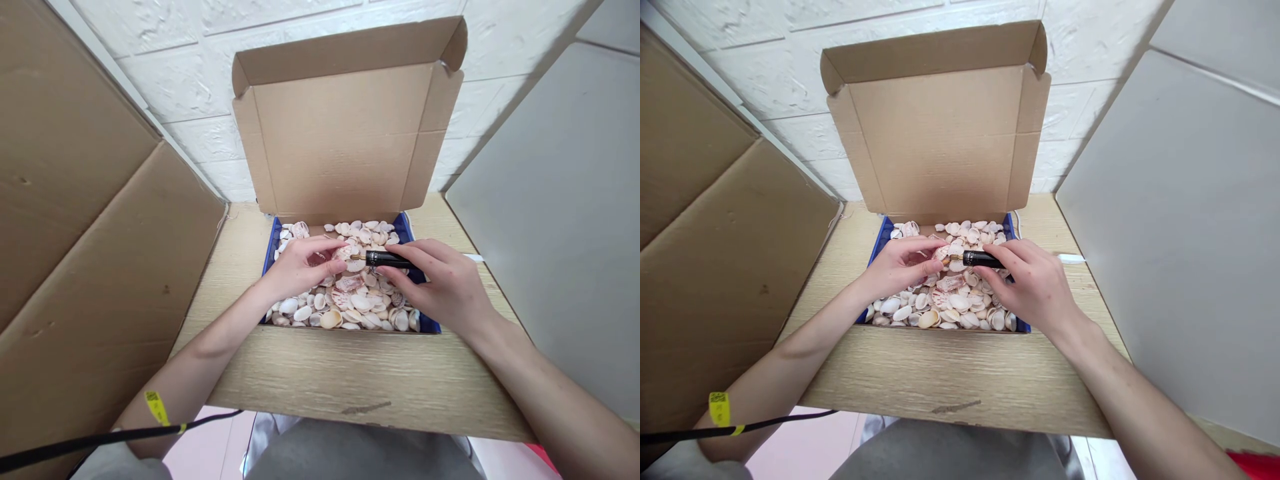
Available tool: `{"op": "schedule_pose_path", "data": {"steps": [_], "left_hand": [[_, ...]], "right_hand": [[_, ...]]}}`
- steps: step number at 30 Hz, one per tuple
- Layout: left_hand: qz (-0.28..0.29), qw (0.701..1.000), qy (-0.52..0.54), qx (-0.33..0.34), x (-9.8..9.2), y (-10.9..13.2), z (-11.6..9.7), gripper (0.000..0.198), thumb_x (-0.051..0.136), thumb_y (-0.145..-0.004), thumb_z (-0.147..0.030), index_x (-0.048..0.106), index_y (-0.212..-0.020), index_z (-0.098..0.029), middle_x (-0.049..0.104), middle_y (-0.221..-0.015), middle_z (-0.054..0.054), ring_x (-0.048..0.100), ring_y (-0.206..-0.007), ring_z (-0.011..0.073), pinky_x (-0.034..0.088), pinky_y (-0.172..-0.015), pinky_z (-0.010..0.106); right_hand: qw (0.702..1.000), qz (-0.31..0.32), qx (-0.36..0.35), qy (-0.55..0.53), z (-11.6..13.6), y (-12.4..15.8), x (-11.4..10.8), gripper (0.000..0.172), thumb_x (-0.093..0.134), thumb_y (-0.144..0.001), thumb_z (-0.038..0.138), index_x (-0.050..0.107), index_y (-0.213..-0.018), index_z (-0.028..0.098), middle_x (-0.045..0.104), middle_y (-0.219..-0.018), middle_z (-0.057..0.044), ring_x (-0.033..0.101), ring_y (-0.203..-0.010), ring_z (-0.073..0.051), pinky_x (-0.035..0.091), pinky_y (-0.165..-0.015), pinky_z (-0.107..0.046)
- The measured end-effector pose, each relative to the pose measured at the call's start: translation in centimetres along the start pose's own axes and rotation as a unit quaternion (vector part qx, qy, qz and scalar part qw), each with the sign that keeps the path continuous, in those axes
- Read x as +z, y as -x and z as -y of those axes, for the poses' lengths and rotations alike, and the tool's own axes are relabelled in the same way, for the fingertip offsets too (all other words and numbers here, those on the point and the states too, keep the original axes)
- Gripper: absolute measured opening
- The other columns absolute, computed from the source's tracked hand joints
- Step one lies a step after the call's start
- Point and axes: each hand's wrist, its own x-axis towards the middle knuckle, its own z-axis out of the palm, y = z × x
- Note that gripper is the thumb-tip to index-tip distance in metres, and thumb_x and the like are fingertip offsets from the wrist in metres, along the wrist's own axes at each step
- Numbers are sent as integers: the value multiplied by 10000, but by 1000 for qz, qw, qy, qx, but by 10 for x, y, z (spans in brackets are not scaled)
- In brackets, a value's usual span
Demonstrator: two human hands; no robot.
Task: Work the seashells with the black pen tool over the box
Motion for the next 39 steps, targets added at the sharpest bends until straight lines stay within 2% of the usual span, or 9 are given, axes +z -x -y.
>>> {"op": "schedule_pose_path", "data": {"steps": [8, 39], "left_hand": [[8, 1000, -13, 2, 0, 0, 0, 408, 715, -836, -433, 748, -1094, -119, 679, -845, 59, 596, -699, 124, 491, -581, 221], [9, 1000, -2, 5, 0, 0, 2, 397, 718, -843, -400, 743, -1103, -101, 659, -826, 47, 574, -697, 109, 473, -576, 204]], "right_hand": [[1000, 21, 12, -11, -2, 1, 0, 184, 682, -894, 350, 686, -1026, 221, 743, -878, -59, 700, -742, -215, 545, -600, -342], [1000, 16, -4, -5, 0, 0, 0, 204, 687, -896, 331, 670, -1019, 169, 740, -891, -94, 701, -738, -222, 559, -601, -343]]}}
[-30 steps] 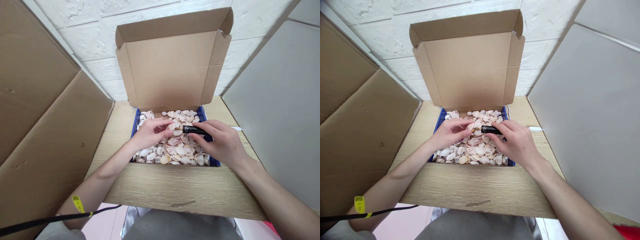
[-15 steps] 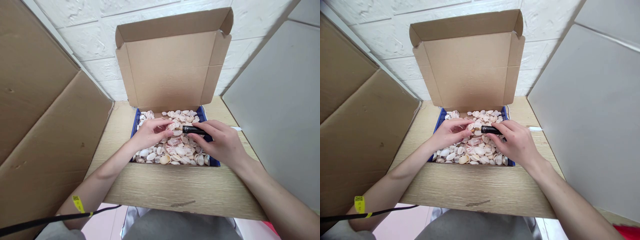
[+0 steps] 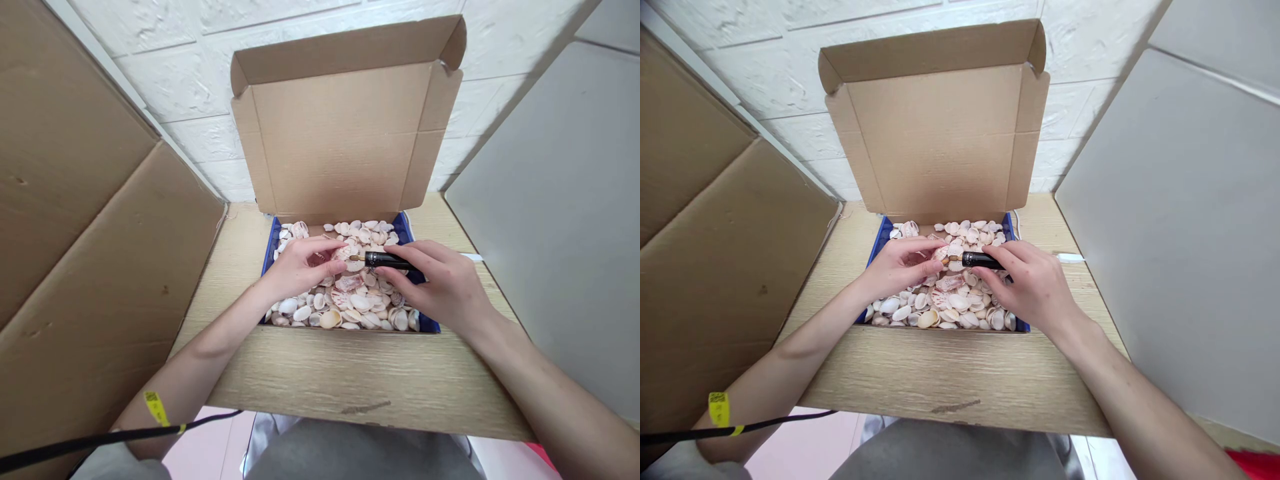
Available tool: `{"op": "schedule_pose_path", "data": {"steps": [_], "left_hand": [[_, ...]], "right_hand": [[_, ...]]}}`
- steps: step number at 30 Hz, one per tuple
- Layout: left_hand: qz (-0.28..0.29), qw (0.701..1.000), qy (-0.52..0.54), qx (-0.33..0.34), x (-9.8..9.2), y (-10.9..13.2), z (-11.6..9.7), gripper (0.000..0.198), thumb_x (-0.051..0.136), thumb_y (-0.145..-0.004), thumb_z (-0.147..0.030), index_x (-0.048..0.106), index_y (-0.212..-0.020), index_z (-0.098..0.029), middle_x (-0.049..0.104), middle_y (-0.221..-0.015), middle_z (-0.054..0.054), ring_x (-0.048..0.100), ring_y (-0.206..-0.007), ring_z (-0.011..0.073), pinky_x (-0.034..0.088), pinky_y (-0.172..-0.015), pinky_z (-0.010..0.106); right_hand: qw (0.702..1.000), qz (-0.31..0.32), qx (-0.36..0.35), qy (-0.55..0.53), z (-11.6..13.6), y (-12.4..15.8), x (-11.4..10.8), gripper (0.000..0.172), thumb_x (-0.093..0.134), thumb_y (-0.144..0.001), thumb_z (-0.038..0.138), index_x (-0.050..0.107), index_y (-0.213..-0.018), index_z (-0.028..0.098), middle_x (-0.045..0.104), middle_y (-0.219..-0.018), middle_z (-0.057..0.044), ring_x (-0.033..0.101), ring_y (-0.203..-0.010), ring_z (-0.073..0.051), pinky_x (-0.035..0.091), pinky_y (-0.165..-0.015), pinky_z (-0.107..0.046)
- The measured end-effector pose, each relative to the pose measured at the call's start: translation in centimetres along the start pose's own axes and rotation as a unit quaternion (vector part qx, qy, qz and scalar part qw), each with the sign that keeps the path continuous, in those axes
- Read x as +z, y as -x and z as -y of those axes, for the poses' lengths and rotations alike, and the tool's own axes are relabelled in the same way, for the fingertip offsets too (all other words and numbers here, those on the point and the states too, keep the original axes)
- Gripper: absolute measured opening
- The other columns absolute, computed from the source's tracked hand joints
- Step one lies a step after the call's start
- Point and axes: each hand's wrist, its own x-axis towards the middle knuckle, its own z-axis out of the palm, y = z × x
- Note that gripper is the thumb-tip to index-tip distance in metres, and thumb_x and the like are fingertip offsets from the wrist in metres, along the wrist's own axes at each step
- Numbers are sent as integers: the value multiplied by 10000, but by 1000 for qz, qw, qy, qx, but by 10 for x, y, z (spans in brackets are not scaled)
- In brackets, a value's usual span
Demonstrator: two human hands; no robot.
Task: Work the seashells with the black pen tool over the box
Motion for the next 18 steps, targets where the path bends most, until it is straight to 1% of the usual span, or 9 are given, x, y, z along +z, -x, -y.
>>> {"op": "schedule_pose_path", "data": {"steps": [4, 11, 15, 18], "left_hand": [[-1, 1000, 1, -4, 0, 1, -1, 390, 719, -841, -398, 745, -1105, -112, 665, -840, 52, 578, -698, 112, 474, -564, 202], [-2, 1000, 3, 3, 0, 0, 0, 395, 719, -839, -404, 744, -1101, -109, 658, -824, 46, 578, -696, 111, 474, -565, 204], [2, 1000, -1, -4, 0, 0, -2, 406, 714, -842, -399, 740, -1107, -94, 672, -853, 61, 590, -705, 116, 486, -581, 214], [2, 1000, -1, -4, 0, 0, -3, 406, 715, -841, -393, 738, -1109, -89, 681, -860, 67, 598, -713, 121, 489, -589, 219]], "right_hand": [[1000, -2, -2, 2, 0, 0, 0, 198, 682, -899, 334, 668, -1020, 178, 739, -877, -85, 699, -724, -221, 555, -583, -345], [1000, -12, -11, 4, -1, 0, 0, 212, 707, -881, 319, 662, -1030, 175, 735, -877, -87, 696, -727, -221, 558, -595, -339], [999, -28, -20, 10, -1, -1, 0, 232, 707, -877, 281, 655, -1078, 179, 733, -909, -95, 681, -754, -232, 571, -637, -370], [999, -32, -15, 7, -2, -1, 0, 246, 696, -881, 264, 653, -1117, 207, 733, -936, -89, 674, -778, -234, 576, -679, -392]]}}
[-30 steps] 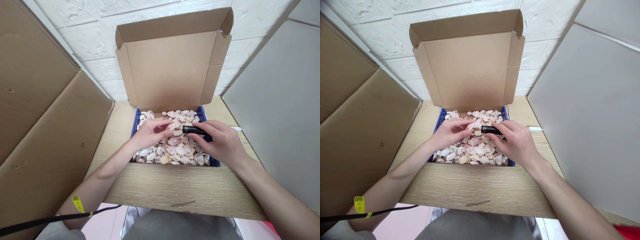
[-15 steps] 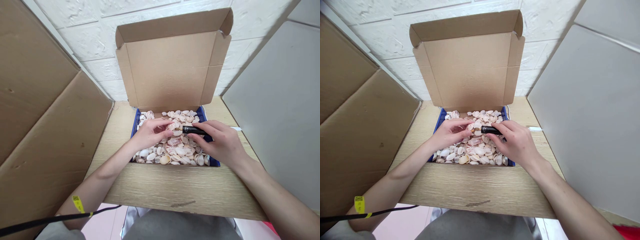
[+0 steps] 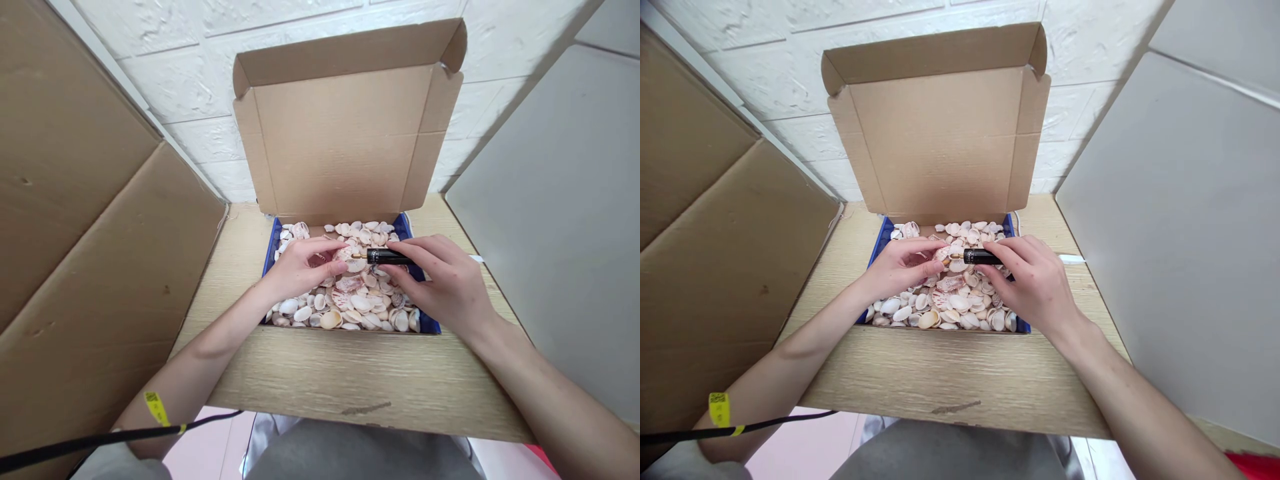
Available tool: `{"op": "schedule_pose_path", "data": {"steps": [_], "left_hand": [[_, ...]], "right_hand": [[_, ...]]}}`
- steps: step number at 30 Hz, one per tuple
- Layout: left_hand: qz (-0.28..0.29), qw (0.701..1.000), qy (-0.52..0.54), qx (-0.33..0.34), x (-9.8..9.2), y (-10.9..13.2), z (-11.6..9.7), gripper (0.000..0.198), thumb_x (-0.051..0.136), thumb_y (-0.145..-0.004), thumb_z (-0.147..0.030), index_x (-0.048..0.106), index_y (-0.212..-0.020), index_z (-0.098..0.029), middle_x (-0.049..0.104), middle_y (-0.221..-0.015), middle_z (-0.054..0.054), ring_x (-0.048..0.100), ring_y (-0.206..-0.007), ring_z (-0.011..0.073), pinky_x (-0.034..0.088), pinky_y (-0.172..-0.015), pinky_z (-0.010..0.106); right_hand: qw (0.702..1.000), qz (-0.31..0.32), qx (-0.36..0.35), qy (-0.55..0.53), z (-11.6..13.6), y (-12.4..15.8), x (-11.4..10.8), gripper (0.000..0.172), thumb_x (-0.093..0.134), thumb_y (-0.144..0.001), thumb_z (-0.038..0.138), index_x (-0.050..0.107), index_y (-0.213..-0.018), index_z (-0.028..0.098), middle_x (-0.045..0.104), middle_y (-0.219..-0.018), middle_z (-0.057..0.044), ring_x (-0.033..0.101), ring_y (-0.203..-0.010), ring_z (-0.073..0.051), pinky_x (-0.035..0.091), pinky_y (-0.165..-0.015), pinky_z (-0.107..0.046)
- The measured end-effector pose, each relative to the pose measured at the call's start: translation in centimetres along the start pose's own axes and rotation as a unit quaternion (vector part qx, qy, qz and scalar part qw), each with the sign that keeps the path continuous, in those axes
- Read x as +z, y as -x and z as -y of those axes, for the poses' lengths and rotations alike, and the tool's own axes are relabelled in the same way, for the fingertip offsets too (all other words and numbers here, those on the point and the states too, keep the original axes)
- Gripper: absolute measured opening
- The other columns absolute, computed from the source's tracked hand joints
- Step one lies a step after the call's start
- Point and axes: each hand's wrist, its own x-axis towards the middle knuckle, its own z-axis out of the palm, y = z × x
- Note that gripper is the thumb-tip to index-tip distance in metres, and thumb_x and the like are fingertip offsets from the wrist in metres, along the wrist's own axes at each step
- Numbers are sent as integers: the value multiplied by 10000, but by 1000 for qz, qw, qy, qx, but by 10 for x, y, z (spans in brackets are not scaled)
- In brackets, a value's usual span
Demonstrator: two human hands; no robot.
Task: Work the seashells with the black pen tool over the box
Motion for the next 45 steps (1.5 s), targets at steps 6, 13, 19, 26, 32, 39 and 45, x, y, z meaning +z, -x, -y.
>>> {"op": "schedule_pose_path", "data": {"steps": [6, 13, 19, 26, 32, 39, 45], "left_hand": [[-4, 1000, -9, 3, 0, 0, 0, 400, 714, -842, -410, 743, -1104, -109, 693, -855, 67, 599, -705, 127, 492, -588, 231], [-6, 1000, -5, -3, 0, 0, 1, 414, 717, -835, -415, 746, -1107, -105, 695, -870, 75, 614, -724, 136, 496, -594, 233], [-5, 1000, 0, -11, 0, 0, 0, 425, 716, -839, -406, 739, -1121, -90, 698, -866, 80, 611, -725, 133, 497, -587, 228], [-11, 999, 15, -31, 1, 2, 0, 428, 711, -838, -411, 730, -1141, -109, 744, -1015, 115, 666, -761, 150, 541, -604, 244], [-13, 999, 12, -32, 1, 2, -1, 405, 717, -833, -425, 738, -1119, -139, 756, -1021, 96, 700, -819, 171, 567, -626, 245], [-13, 999, 3, -31, 0, 2, -1, 425, 708, -842, -445, 734, -1133, -136, 759, -1015, 99, 708, -858, 189, 579, -658, 260], [-17, 1000, 0, -23, 0, 2, 0, 418, 710, -841, -432, 735, -1128, -130, 759, -1026, 104, 714, -873, 192, 584, -672, 261]], "right_hand": [[1000, 0, 2, -3, 0, 1, 1, 260, 703, -875, 267, 650, -1125, 216, 729, -934, -80, 672, -779, -229, 574, -673, -382], [1000, 2, -2, -3, 0, 1, 1, 259, 716, -866, 256, 641, -1104, 188, 725, -928, -90, 671, -773, -230, 572, -658, -377], [1000, -13, -14, 8, 1, 0, -1, 282, 722, -855, 225, 641, -1124, 204, 725, -932, -91, 660, -769, -234, 561, -680, -389], [999, -22, -22, 16, 1, -2, -3, 310, 705, -865, 220, 633, -1164, 259, 730, -942, -74, 663, -784, -239, 553, -685, -395], [1000, 3, -12, -7, 0, 0, -2, 268, 692, -880, 254, 645, -1144, 260, 730, -948, -69, 659, -783, -228, 558, -686, -387], [1000, 3, -11, -7, 0, 0, -1, 248, 684, -885, 261, 650, -1130, 248, 730, -935, -73, 657, -783, -227, 558, -690, -383], [1000, -4, -21, -8, 0, 0, 0, 268, 697, -876, 255, 642, -1136, 230, 727, -932, -86, 657, -774, -231, 560, -669, -386]]}}
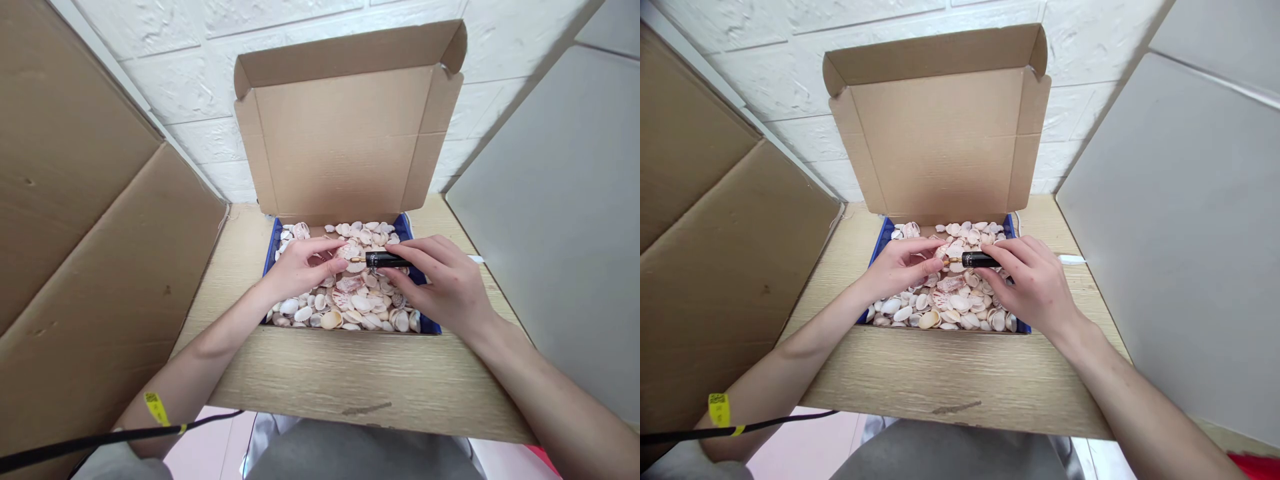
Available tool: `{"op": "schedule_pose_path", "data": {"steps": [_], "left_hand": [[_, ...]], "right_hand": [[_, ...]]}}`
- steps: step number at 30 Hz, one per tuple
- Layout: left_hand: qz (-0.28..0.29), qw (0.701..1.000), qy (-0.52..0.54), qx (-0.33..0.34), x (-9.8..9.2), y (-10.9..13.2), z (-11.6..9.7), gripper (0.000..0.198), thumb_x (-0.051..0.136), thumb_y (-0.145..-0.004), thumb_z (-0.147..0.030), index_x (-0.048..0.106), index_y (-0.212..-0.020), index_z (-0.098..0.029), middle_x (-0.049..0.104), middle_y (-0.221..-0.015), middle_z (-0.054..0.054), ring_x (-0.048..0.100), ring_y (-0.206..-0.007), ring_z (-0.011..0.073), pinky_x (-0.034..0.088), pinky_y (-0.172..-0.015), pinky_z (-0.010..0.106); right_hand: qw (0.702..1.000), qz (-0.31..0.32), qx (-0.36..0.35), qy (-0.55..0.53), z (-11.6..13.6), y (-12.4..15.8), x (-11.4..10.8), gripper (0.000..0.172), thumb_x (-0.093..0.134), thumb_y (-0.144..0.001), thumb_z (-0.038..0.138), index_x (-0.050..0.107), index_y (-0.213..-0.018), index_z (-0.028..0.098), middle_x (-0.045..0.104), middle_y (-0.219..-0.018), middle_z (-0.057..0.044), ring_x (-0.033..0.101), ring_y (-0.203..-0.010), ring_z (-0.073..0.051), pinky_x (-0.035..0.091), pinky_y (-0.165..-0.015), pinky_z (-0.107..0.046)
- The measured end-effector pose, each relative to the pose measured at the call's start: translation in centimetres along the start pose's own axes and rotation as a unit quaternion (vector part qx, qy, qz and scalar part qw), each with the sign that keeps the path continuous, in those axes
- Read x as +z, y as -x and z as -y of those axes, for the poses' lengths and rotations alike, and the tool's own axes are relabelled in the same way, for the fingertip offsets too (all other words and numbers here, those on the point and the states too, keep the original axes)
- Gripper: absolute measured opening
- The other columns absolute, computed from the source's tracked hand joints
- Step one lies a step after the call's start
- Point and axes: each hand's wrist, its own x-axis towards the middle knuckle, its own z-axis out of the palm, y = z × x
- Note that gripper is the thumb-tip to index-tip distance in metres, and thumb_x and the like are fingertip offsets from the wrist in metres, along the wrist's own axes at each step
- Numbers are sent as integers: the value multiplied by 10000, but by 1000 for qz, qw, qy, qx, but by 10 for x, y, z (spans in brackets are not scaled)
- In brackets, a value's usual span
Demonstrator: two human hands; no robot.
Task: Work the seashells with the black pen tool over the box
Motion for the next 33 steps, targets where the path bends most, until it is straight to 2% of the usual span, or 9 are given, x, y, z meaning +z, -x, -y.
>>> {"op": "schedule_pose_path", "data": {"steps": [14, 19, 33], "left_hand": [[6, 1000, -1, -1, 0, 0, -1, 389, 711, -844, -412, 736, -1128, -147, 760, -1008, 91, 708, -887, 187, 575, -675, 258], [9, 1000, -9, 1, 0, 0, 0, 401, 703, -849, -418, 734, -1129, -133, 755, -960, 88, 689, -792, 162, 550, -629, 247], [18, 1000, -22, 12, 0, -1, 1, 434, 695, -854, -428, 734, -1140, -105, 723, -861, 74, 615, -670, 125, 480, -573, 232]], "right_hand": [[999, 20, 28, -17, 0, 0, -1, 254, 692, -879, 294, 662, -1130, 265, 734, -924, -68, 676, -774, -237, 567, -673, -402], [1000, 12, 15, -11, 0, 1, 0, 264, 707, -869, 273, 652, -1124, 232, 732, -919, -85, 673, -766, -239, 569, -668, -401], [999, 19, 22, -14, 2, -1, -1, 249, 714, -868, 289, 657, -1110, 270, 737, -913, -60, 681, -738, -226, 569, -640, -381]]}}
